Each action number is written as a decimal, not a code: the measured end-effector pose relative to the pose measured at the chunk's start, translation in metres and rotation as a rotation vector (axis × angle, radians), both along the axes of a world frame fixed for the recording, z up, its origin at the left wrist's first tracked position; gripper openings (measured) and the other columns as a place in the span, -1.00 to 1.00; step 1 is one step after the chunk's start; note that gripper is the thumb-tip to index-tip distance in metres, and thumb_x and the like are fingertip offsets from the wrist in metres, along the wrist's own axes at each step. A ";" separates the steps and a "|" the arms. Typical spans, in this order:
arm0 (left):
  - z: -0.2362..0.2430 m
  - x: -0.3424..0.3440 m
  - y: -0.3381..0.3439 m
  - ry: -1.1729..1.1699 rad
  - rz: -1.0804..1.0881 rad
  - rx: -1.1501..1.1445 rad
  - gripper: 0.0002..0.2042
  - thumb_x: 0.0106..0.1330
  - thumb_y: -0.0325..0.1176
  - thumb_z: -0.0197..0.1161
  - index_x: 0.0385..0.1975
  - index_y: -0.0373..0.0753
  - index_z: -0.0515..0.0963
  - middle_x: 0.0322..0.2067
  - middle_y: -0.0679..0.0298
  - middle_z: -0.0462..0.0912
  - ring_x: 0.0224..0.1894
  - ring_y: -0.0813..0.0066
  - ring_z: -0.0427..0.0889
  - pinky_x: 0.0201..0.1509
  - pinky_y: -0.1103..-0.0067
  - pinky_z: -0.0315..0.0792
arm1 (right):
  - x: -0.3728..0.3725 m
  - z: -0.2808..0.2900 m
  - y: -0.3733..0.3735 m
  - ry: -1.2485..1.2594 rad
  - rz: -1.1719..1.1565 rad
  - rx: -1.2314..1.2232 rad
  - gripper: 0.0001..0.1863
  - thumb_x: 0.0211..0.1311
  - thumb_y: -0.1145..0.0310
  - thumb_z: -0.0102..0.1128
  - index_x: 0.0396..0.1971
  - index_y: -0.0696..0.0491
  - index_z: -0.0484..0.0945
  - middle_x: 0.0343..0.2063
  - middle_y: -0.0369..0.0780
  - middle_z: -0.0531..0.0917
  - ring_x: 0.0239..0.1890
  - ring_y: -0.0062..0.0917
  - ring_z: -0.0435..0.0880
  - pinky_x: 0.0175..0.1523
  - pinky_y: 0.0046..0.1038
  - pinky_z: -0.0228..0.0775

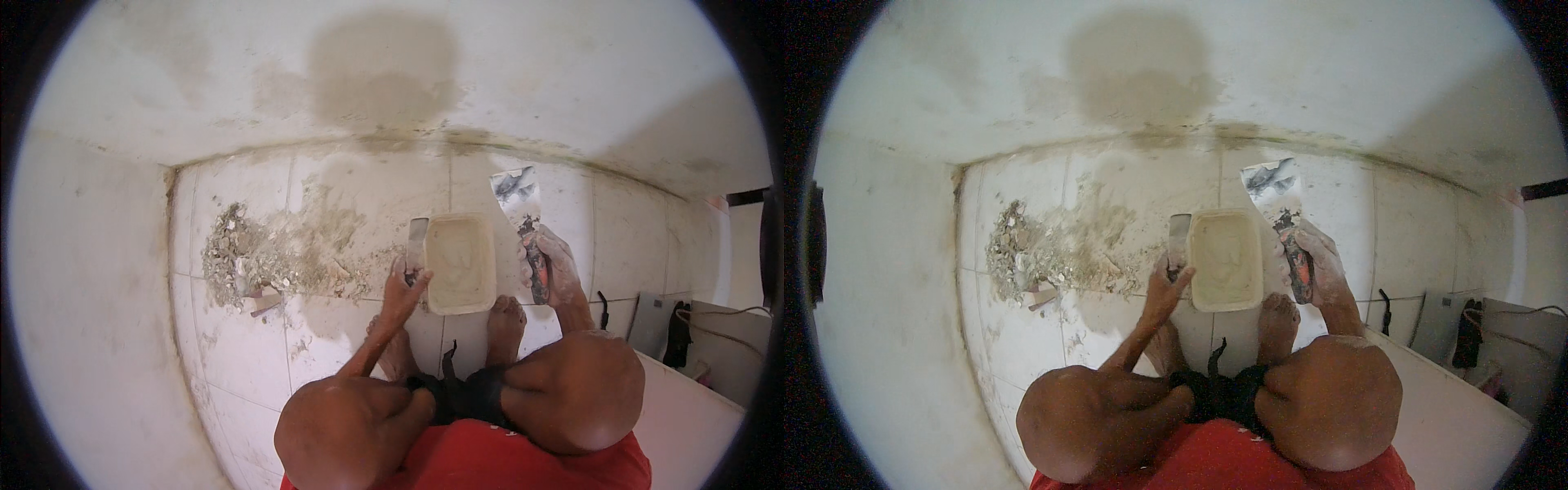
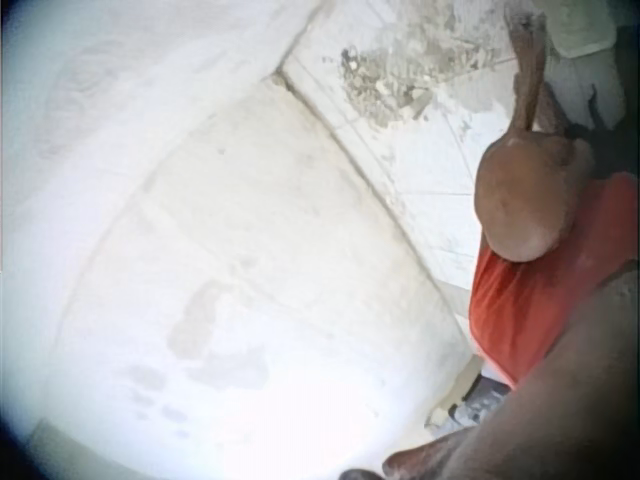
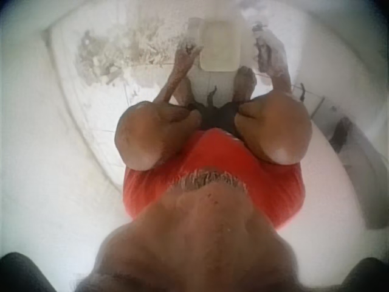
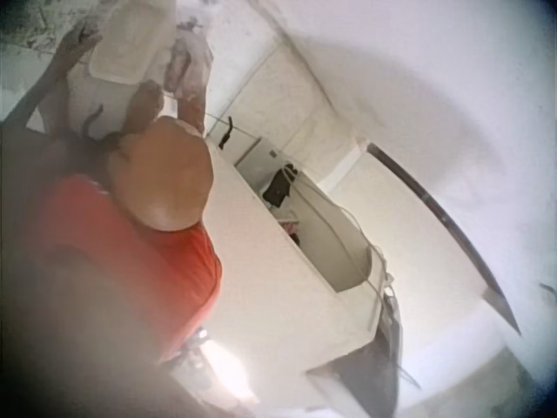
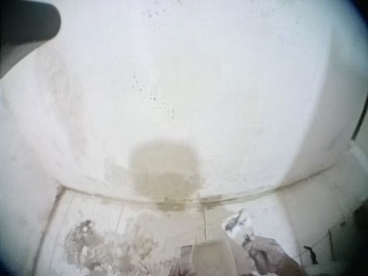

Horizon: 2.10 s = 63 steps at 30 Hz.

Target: The person scrapes loose material from a wall using a putty knife and then applies patching compound from a small container to the wall surface.

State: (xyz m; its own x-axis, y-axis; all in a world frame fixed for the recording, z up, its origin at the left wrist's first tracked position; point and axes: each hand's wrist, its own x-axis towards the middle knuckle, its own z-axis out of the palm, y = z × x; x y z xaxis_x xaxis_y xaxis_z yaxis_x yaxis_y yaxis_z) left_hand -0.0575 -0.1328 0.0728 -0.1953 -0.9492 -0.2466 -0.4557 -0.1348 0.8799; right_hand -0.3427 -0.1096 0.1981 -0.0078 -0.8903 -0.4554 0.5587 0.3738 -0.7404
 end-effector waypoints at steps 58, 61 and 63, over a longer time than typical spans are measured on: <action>0.079 -0.215 -0.229 -1.277 -1.049 -1.472 -0.51 0.14 -0.50 0.15 0.13 -0.45 0.44 0.41 0.13 0.12 -0.55 0.47 0.53 -0.55 0.54 0.41 | 0.078 -0.022 0.101 0.470 -0.846 0.133 -0.78 0.41 0.28 -0.02 -0.26 0.15 0.39 -0.57 -0.25 0.48 -0.70 -0.65 0.43 -0.58 -0.61 0.29; 0.086 -0.206 -0.221 -0.934 -0.940 -1.419 -0.63 0.12 -0.50 0.17 -0.03 -0.45 0.54 0.30 -0.05 0.28 -0.54 0.38 0.59 -0.53 0.49 0.47 | 0.082 -0.024 0.087 0.471 -0.835 0.082 -0.70 0.44 0.20 -0.10 -0.20 0.17 0.40 -0.57 -0.27 0.47 -0.67 -0.67 0.43 -0.56 -0.62 0.30; 0.089 -0.198 -0.215 -0.983 -1.058 -1.295 -0.72 0.14 -0.49 0.16 -0.13 -0.41 0.55 0.26 -0.10 0.32 -0.53 0.33 0.63 -0.50 0.44 0.52 | 0.076 -0.016 0.072 0.419 -0.744 0.063 -0.67 0.43 0.20 -0.12 -0.11 0.17 0.45 -0.64 -0.32 0.43 -0.71 -0.71 0.37 -0.59 -0.64 0.23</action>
